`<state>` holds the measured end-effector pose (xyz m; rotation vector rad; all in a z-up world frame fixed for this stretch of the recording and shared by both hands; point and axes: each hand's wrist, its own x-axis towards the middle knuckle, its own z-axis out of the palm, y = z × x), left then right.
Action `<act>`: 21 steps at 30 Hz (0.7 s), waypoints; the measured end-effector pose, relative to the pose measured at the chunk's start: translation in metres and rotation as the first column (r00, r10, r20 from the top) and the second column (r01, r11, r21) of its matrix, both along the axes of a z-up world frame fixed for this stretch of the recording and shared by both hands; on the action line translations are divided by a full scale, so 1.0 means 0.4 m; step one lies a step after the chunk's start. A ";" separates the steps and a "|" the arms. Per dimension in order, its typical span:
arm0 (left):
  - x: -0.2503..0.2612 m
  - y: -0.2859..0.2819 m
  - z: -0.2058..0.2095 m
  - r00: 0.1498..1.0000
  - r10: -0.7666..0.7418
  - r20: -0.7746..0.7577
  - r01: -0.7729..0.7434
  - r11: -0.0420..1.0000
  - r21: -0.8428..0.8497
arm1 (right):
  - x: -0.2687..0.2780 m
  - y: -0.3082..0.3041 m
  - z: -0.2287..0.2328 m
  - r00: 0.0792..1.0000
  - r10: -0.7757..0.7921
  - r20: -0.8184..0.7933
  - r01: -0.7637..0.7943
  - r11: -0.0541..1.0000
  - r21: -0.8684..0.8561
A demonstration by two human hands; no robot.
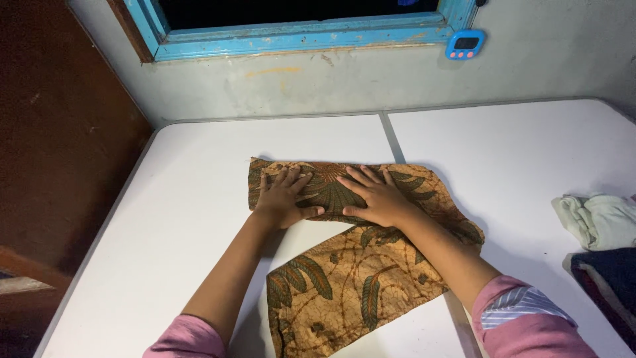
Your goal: The person folds a patterned cloth on a white table. They smooth the fabric, fold it in half lengthwise, then fold it again into a compact rectangle, and finally place it on a stack of other folded clothes.
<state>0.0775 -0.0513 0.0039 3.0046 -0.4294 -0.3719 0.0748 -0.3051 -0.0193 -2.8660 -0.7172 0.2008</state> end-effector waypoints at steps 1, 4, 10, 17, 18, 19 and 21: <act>0.000 0.001 0.002 1.000 -0.001 0.000 0.001 1.000 -0.001 | 0.009 -0.009 -0.007 1.000 -0.001 0.000 0.001 1.000 -0.001; -0.006 0.001 -0.001 1.000 -0.008 0.005 0.008 1.000 0.018 | 0.019 -0.030 -0.023 0.999 -0.008 0.046 0.008 1.000 -0.019; -0.025 0.003 -0.007 1.000 -0.004 0.027 0.004 1.000 0.020 | 0.001 -0.037 -0.004 0.999 -0.040 0.013 0.039 0.996 0.086; -0.021 0.008 -0.029 0.998 -0.005 0.067 0.006 1.000 -0.006 | -0.009 -0.043 0.003 0.999 -0.049 -0.011 0.050 0.995 0.085; -0.014 0.011 -0.041 0.998 0.003 0.067 -0.002 1.000 -0.009 | -0.008 -0.045 0.001 0.998 -0.049 -0.026 0.052 0.993 0.106; -0.015 0.009 -0.036 0.998 -0.001 0.068 0.001 1.000 -0.008 | -0.007 -0.050 0.006 0.998 -0.052 -0.024 0.055 0.993 0.108; -0.022 0.008 -0.031 0.997 0.009 0.077 -0.008 1.000 -0.007 | -0.007 -0.057 0.010 0.996 -0.071 -0.049 0.077 0.990 0.122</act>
